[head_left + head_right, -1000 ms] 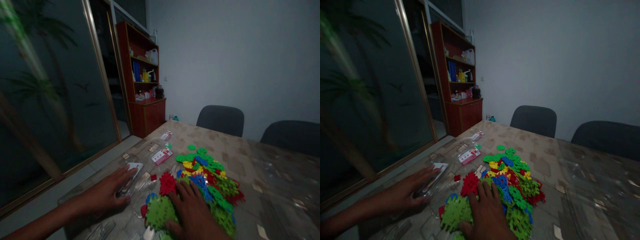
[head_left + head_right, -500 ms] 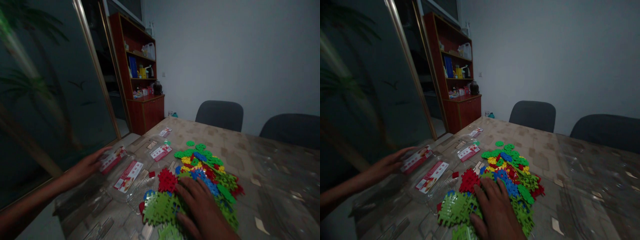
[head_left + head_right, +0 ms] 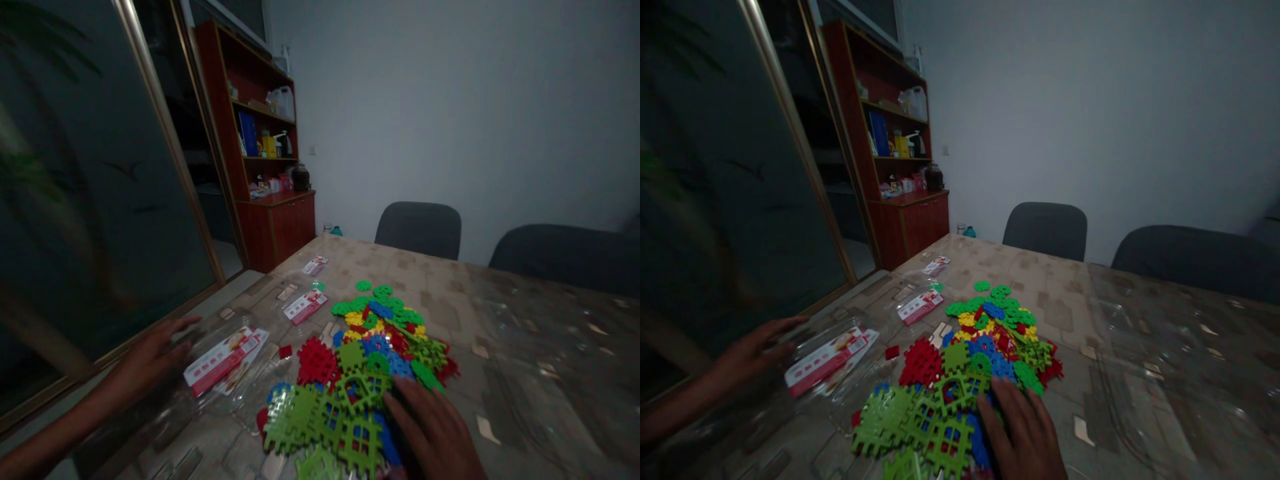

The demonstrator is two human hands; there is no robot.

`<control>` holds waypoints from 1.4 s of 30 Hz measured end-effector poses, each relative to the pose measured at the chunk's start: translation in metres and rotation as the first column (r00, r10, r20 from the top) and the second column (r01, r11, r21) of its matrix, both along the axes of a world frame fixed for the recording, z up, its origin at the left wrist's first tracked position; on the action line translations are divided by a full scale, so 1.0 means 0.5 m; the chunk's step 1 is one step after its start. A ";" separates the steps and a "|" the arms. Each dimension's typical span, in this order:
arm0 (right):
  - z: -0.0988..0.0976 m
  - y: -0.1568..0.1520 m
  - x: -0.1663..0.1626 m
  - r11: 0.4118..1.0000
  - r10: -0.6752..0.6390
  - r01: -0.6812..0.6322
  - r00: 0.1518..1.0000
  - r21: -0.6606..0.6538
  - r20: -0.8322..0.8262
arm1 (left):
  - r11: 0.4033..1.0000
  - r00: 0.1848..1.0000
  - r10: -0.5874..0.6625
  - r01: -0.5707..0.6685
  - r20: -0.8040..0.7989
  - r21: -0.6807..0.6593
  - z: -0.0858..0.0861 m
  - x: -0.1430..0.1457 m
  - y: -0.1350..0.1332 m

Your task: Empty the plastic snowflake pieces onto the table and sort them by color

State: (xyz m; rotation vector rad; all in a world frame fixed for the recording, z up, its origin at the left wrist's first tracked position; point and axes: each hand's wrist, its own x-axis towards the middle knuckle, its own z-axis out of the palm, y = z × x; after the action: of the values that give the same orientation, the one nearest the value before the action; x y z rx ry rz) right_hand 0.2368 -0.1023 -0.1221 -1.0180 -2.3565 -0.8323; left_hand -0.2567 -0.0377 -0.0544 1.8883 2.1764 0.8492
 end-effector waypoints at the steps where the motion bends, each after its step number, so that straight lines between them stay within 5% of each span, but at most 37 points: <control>1: -0.007 0.000 0.001 1.000 -0.003 0.003 1.000 0.009 -0.001 | 0.997 0.997 -0.077 0.077 -0.027 0.011 0.004 0.006 -0.008; 4: -0.015 -0.006 -0.002 0.997 -0.017 0.015 1.000 -0.073 -0.024 | 0.943 0.940 -0.331 0.332 -0.085 0.001 0.007 0.071 -0.050; 9: -0.002 -0.020 -0.005 0.950 -0.086 0.050 0.991 -0.309 -0.105 | 0.687 0.667 -0.727 0.707 -0.166 -0.170 -0.034 0.248 -0.113; 12: 0.005 -0.026 0.001 0.935 -0.104 0.044 0.983 -0.353 -0.154 | 0.606 0.588 -0.795 0.770 -0.146 -0.199 -0.062 0.319 -0.108; 17: 0.003 -0.032 0.008 0.927 -0.208 0.092 0.932 -0.363 -0.297 | 0.607 0.592 -0.794 0.774 -0.136 -0.177 -0.108 0.386 -0.079; 22: 0.002 -0.028 0.023 0.899 -0.346 0.083 0.737 -0.430 -0.581 | 0.550 0.543 -0.827 0.835 -0.145 -0.006 -0.141 0.471 -0.063; 28: 0.012 -0.010 0.052 0.868 -0.470 0.062 0.424 -0.493 -0.774 | 0.373 0.365 -0.927 0.922 -0.088 -0.108 -0.065 0.552 -0.044; 32: 0.006 0.005 0.064 0.826 -0.547 0.025 0.279 -0.563 -0.789 | 0.418 0.409 -0.906 0.905 -0.109 -0.083 -0.051 0.503 -0.055; 37: -0.007 0.018 0.043 0.791 -0.579 -0.044 0.269 -0.611 -0.769 | 0.487 0.473 -0.872 0.865 -0.123 -0.123 -0.149 0.431 -0.079; 39: -0.005 0.021 0.031 0.786 -0.579 -0.062 0.277 -0.616 -0.767 | 0.474 0.461 -0.880 0.867 -0.110 -0.154 -0.174 0.440 -0.077; 42: 0.005 0.023 0.024 0.766 -0.599 -0.104 0.245 -0.635 -0.762 | 0.439 0.428 -0.898 0.885 -0.097 -0.154 -0.165 0.482 -0.063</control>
State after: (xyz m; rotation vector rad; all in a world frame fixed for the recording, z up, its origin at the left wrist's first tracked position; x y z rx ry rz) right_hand 0.2489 -0.0911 -0.1196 -1.5849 -1.2561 0.5157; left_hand -0.0157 -0.0693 -0.1367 2.6438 0.8387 0.3449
